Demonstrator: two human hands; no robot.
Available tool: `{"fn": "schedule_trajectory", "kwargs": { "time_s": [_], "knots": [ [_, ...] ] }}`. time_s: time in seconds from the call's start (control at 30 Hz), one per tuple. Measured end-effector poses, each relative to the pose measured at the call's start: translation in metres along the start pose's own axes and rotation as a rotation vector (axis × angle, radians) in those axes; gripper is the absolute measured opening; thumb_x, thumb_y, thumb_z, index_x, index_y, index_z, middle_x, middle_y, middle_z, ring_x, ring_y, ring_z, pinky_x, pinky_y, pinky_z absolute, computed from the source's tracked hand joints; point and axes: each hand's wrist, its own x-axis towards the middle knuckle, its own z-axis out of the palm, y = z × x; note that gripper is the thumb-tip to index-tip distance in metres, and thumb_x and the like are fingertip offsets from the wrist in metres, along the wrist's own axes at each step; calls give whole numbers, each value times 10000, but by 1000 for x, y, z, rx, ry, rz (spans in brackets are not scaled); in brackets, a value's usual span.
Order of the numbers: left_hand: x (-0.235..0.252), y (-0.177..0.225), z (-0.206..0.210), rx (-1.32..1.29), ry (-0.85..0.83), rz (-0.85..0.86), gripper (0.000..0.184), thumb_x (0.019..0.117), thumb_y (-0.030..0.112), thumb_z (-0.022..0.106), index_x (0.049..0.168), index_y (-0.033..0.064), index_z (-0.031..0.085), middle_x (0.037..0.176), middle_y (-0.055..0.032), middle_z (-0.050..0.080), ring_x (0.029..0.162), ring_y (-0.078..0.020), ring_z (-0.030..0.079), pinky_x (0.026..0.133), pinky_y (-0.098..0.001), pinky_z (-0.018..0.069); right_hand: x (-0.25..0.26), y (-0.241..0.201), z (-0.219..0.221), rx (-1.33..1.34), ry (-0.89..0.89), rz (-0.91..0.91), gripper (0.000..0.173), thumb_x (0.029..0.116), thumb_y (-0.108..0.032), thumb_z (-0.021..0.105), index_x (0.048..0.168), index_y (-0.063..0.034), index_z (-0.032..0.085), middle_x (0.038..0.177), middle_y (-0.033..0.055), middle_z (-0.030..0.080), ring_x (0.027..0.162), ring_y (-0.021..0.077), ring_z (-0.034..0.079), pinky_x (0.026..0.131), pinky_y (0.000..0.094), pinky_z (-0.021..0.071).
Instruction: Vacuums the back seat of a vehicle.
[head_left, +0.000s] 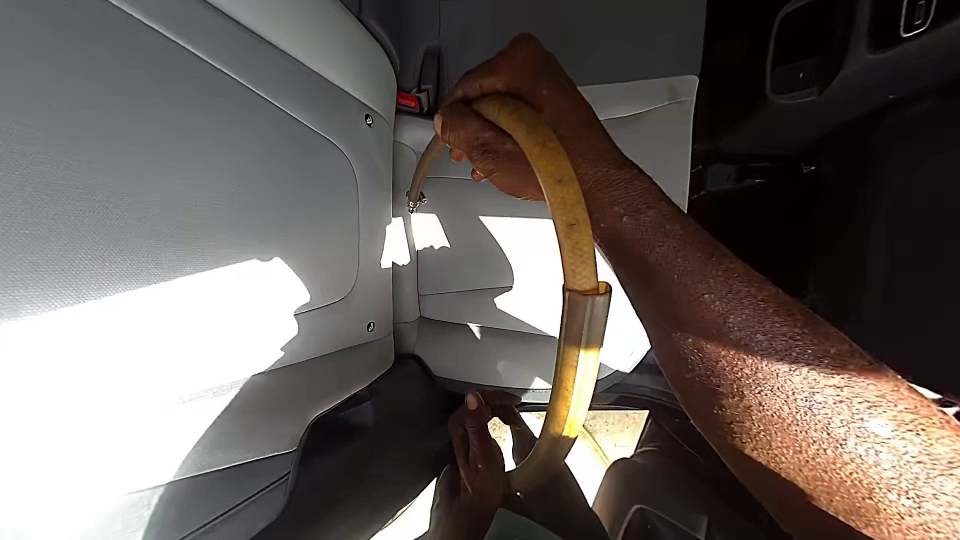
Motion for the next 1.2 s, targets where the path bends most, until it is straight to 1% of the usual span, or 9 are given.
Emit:
{"fn": "schedule_trajectory", "kwargs": {
  "time_s": [0.13,0.37,0.57,0.67,0.8,0.87,0.97,1.1,1.2],
  "knots": [
    [-25,0,-5,140,-148,129,657,1037,653,328,1050,131,726,876,20,741,792,-73,710,738,-258,606,-11,13,21,10,-55,47,293,1020,-336,556,932,-118,731,810,12,687,731,145,688,662,419,573],
    [-45,-2,12,177,-186,113,672,1053,627,318,986,65,680,766,-8,689,662,-60,654,618,-234,559,-30,11,55,22,-133,40,276,992,-330,600,847,-135,731,729,3,638,673,151,633,588,421,498],
    [-51,-6,21,185,-164,99,679,1078,579,289,948,41,682,760,-9,694,667,-48,658,629,-220,561,-46,15,64,6,-48,38,258,985,-307,603,919,-112,759,790,46,655,735,189,634,611,430,475],
    [-51,-8,24,202,-165,92,665,1083,562,295,943,32,671,765,-20,692,670,-57,659,630,-226,564,-48,22,61,31,-149,49,251,988,-314,606,884,-126,738,737,23,633,668,173,625,569,427,479],
    [-57,-10,28,215,-155,52,598,1109,476,323,915,24,662,766,-25,689,650,-57,646,609,-221,553,-67,36,71,42,-42,89,269,987,-296,581,977,-105,771,891,82,696,849,240,670,687,476,518],
    [-56,-13,30,232,-115,53,592,1105,480,336,896,34,665,734,-20,684,602,-52,633,563,-214,543,-73,44,70,89,-135,103,257,982,-311,601,966,-111,763,864,71,685,806,229,668,666,484,531],
    [-57,-12,32,232,-107,32,663,1082,558,288,921,43,672,741,-10,696,630,-54,661,596,-227,569,-71,48,68,125,-375,180,270,1013,-318,609,950,-90,739,808,74,687,749,235,678,666,506,530],
    [-43,-11,35,281,-52,38,710,1061,601,316,1081,-17,666,760,1,684,651,-51,641,625,-224,564,-42,64,79,60,4,129,268,997,-283,599,1054,-93,781,958,126,733,899,294,699,732,527,536],
    [-20,-7,33,435,40,52,669,1055,539,447,1205,-94,608,912,-32,715,836,-61,687,795,-250,596,-1,73,71,-10,187,107,275,1000,-279,584,1048,-92,779,969,130,738,920,303,702,731,523,529]
  ]
}}
